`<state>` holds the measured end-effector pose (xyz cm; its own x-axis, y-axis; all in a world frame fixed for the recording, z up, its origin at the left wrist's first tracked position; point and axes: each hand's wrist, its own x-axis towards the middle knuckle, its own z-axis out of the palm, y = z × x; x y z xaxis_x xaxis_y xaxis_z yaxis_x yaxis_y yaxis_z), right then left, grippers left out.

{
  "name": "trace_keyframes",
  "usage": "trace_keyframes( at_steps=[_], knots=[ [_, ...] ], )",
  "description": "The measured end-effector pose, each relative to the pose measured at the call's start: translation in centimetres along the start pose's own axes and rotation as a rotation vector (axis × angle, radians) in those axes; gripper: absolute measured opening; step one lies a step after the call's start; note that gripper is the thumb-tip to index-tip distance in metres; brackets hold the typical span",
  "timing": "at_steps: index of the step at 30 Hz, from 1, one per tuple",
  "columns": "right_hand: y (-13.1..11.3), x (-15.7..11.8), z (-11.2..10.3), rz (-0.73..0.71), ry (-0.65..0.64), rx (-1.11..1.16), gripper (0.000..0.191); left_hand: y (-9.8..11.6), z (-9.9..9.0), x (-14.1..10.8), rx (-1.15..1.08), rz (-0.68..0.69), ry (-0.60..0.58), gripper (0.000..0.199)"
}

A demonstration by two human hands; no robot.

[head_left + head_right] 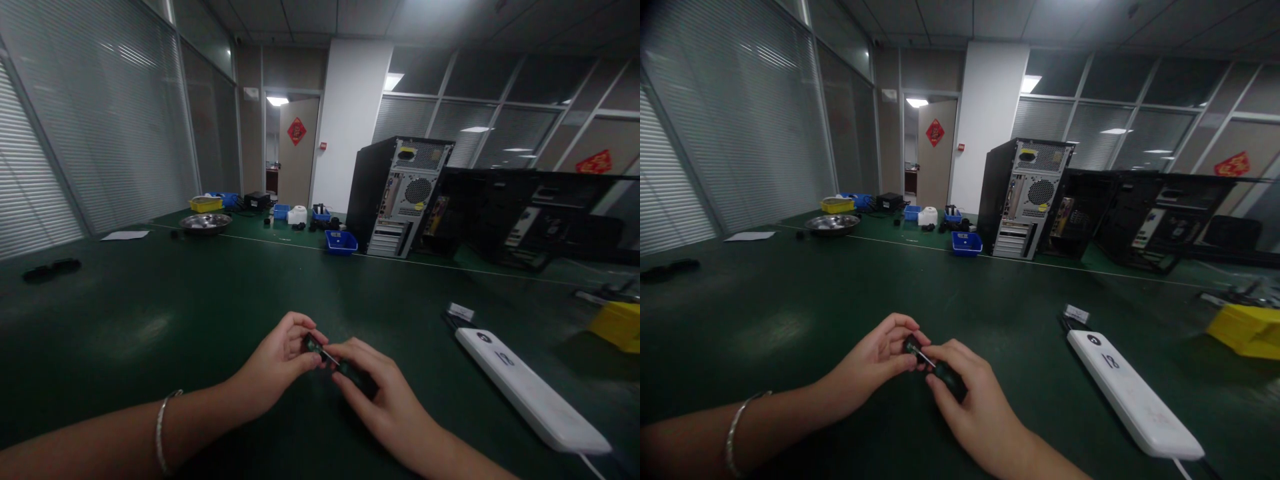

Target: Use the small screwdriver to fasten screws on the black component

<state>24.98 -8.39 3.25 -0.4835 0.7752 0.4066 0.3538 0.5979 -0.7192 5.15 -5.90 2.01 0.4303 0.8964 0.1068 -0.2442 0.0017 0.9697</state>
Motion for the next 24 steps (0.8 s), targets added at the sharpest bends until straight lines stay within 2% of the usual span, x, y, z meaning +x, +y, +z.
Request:
trace_keyframes(
  at_steps=[8,14,18,24],
  knots=[
    [0.08,0.06,0.08,0.006,-0.005,0.008,0.032,0.47,0.21,0.00,0.017,0.002,0.015,0.025],
    [-0.06,0.05,0.11,0.035,-0.025,-0.017,0.029,0.24,-0.17,0.20,0.060,0.028,-0.007,0.031],
    [0.15,-0.20,0.17,0.042,0.024,-0.026,0.033,0.31,-0.44,0.16,0.099,0.030,0.001,0.038],
    [0.23,-0.13,-0.01,-0.002,0.031,-0.014,0.031,0.16,-0.38,0.06,0.102,0.005,-0.063,0.032]
  ],
)
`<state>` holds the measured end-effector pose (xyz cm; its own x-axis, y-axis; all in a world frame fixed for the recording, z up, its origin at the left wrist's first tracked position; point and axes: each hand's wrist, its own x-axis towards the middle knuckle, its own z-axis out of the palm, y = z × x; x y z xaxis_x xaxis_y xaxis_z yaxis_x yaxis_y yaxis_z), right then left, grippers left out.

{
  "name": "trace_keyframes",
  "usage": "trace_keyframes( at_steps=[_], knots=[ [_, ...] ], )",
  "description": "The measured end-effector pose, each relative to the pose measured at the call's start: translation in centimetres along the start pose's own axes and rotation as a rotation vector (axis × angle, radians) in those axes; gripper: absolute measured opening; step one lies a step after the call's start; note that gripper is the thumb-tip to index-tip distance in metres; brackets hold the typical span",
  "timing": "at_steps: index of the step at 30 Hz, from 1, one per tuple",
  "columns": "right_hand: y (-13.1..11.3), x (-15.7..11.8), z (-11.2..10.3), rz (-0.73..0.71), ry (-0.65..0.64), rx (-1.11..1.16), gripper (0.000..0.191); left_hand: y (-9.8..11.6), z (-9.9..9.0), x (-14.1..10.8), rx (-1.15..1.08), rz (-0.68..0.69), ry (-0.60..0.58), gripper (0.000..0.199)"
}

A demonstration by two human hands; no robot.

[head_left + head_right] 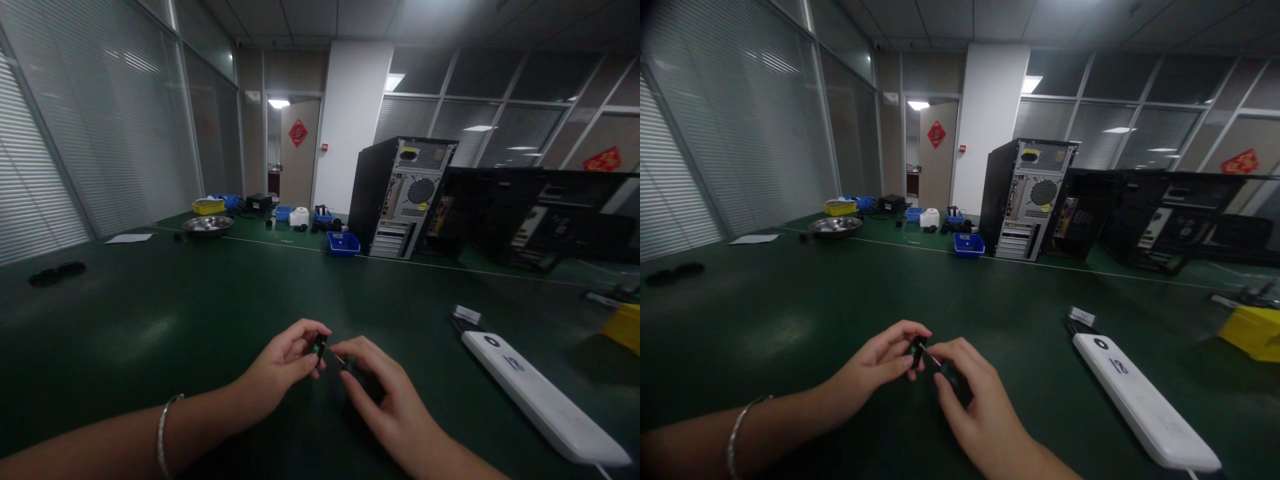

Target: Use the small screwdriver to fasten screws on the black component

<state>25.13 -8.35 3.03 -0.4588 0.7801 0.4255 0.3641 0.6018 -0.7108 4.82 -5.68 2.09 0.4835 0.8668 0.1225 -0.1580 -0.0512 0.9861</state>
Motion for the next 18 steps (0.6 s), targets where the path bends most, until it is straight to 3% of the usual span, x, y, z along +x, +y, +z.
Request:
trace_keyframes(
  at_steps=[10,18],
  knots=[
    [0.25,0.17,-0.01,0.024,0.019,-0.009,0.032,0.24,0.17,-0.22,0.174,0.030,0.050,0.038],
    [0.05,0.10,-0.10,0.019,-0.001,-0.002,0.032,0.53,-0.18,-0.24,0.377,0.080,0.063,0.026]
  ],
)
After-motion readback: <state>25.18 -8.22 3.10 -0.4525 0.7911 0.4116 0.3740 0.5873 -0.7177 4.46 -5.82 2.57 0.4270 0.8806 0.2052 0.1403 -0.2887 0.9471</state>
